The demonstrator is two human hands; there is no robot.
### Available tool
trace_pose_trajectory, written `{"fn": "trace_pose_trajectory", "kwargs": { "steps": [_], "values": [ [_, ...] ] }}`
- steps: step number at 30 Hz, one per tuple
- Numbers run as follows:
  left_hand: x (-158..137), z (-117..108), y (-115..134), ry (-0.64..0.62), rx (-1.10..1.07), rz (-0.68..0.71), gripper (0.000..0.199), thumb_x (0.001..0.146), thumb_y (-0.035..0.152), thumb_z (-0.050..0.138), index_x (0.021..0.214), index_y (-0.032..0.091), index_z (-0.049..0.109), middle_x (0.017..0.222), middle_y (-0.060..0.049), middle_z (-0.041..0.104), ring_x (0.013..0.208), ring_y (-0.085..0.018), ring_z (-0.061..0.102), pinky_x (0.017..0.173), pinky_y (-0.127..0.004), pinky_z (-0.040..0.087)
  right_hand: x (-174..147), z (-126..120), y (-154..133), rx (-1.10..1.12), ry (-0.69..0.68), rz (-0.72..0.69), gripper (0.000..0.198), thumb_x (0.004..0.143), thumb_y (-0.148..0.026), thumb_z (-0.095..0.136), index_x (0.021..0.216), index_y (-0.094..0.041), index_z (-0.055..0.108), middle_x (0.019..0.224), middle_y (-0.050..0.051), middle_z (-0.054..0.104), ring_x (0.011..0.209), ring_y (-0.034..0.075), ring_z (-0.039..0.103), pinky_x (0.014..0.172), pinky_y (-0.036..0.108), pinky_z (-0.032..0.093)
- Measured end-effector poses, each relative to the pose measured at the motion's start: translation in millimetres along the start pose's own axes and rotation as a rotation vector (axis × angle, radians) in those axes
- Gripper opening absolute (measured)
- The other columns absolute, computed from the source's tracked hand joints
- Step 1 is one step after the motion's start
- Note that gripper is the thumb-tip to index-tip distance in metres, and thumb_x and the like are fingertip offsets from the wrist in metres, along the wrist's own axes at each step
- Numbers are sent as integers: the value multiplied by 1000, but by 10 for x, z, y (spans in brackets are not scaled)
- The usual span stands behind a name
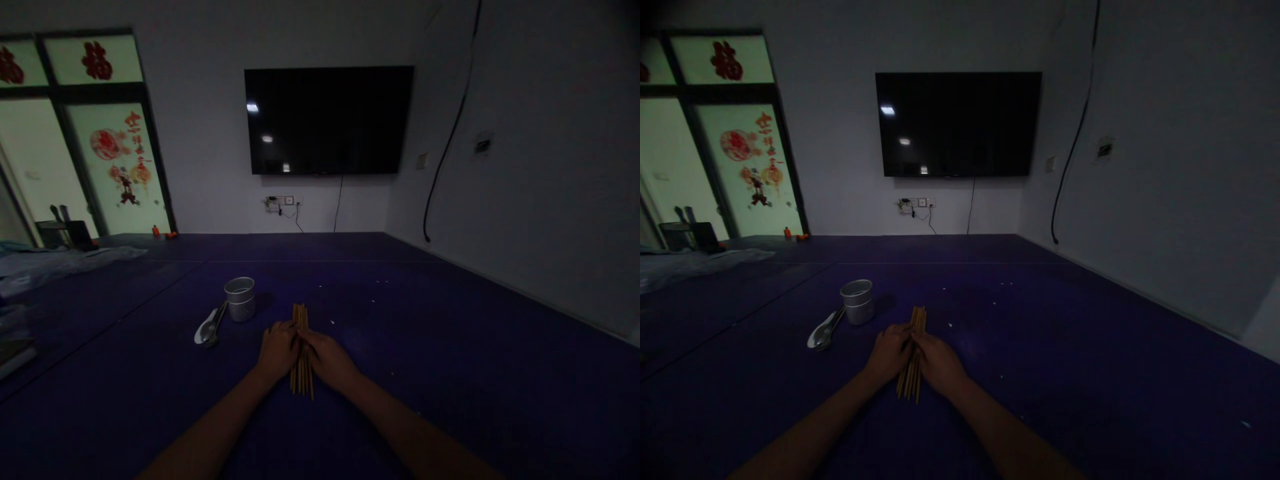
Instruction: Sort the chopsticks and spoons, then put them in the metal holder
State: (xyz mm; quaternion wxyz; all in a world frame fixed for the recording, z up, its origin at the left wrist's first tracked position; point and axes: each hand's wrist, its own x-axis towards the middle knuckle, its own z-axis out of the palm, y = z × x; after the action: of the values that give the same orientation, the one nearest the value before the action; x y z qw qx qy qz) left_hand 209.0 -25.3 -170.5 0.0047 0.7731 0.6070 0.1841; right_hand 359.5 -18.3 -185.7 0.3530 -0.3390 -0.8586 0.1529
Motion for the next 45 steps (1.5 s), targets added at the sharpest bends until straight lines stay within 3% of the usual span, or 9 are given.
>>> {"fn": "trace_pose_trajectory", "kwargs": {
  "steps": [6, 24, 32, 45],
  "values": [
    [-10, 19, -17, -19, 24, 26, 45, 89, 35, 32, 130, 25, 45, 132, -7, 49, 120, -23, 43, 96, -40, 36, 7, -13, -13, -8, 0, 18, 41, 82, -10, 43, 120, -18, 58, 114, 10, 64, 103, 20, 61, 91, 35, 47],
    [-15, -4, 4, -52, 39, 42, 41, 91, 37, 27, 122, 25, 52, 134, -6, 47, 122, -22, 40, 98, -42, 34, 8, -4, 12, -12, 43, 65, 42, 83, -12, 44, 121, -19, 57, 114, 9, 65, 102, 20, 62, 90, 35, 48],
    [-15, -5, 0, -18, -6, 39, 39, 91, 35, 30, 117, 25, 56, 131, -6, 51, 120, -22, 42, 97, -39, 36, 13, 9, 43, 27, 28, -20, 49, 80, -7, 42, 127, -19, 52, 125, 8, 58, 116, 19, 53, 102, 39, 40],
    [1, 18, -34, 31, -37, 53, 36, 91, 34, 33, 114, 22, 58, 128, -6, 54, 116, -21, 48, 94, -36, 39, 9, 114, 196, 21, -25, -12, 48, 86, -11, 36, 133, -20, 44, 137, 10, 47, 128, 19, 40, 106, 45, 33]
  ]
}}
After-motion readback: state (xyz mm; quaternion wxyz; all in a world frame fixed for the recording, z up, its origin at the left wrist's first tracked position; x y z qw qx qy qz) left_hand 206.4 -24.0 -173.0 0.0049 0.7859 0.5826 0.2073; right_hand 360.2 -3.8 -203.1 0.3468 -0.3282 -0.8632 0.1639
